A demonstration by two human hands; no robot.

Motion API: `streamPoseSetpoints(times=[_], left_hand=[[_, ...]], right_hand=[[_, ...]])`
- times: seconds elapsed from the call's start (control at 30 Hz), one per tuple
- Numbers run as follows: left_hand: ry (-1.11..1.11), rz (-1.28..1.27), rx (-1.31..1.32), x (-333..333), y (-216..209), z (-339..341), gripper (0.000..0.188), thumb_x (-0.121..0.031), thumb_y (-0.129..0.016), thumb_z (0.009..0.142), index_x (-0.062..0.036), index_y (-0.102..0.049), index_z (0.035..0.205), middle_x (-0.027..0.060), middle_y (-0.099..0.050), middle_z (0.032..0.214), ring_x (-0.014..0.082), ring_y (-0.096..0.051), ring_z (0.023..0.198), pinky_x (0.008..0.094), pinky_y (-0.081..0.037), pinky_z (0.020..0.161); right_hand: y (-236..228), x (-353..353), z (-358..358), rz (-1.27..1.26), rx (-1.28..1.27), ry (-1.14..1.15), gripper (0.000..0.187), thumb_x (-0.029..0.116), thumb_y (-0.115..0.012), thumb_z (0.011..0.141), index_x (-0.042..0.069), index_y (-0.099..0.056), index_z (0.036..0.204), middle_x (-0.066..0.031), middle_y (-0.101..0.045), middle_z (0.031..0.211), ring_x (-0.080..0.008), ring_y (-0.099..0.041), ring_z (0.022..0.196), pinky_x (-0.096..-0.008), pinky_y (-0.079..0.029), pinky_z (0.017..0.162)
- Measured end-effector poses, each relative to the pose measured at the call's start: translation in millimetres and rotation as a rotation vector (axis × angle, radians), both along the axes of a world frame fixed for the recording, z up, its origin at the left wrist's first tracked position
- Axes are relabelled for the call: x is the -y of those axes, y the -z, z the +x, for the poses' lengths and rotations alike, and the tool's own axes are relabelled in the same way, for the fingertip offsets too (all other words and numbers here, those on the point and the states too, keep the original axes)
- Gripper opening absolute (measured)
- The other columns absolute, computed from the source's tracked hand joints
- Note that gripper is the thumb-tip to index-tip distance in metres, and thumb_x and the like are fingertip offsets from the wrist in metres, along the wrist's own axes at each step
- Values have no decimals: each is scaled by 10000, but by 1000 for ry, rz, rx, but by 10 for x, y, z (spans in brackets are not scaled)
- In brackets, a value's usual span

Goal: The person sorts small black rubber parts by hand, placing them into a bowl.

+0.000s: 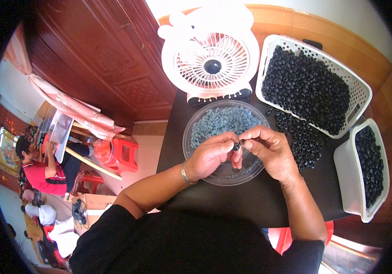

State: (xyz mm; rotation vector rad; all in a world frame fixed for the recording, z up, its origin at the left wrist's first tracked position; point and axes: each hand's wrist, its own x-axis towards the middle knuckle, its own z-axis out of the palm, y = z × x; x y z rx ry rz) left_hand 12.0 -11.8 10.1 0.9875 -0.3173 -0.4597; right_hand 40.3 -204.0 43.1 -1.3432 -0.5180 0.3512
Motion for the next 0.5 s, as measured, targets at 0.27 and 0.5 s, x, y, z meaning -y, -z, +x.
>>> streamPoseSetpoints(times=[0.27, 0.5], left_hand=[[11, 59, -24, 4, -12, 1, 258, -275, -432, 973, -30, -511, 988, 69, -555, 806, 191, -571, 755, 302, -438, 713], [11, 110, -20, 7, 4, -7, 267, -288, -427, 978, -36, -515, 968, 55, -539, 793, 176, -564, 744, 299, -440, 708]], right_hand=[[32, 9, -1, -156, 275, 65, 161, -64, -610, 828, 21, -642, 961, -50, -599, 887, -131, -586, 838, -257, -472, 757], [-20, 3, -3, -233, 442, 76, 161, -67, -621, 813, 24, -641, 945, -61, -603, 855, -155, -594, 809, -278, -479, 726]])
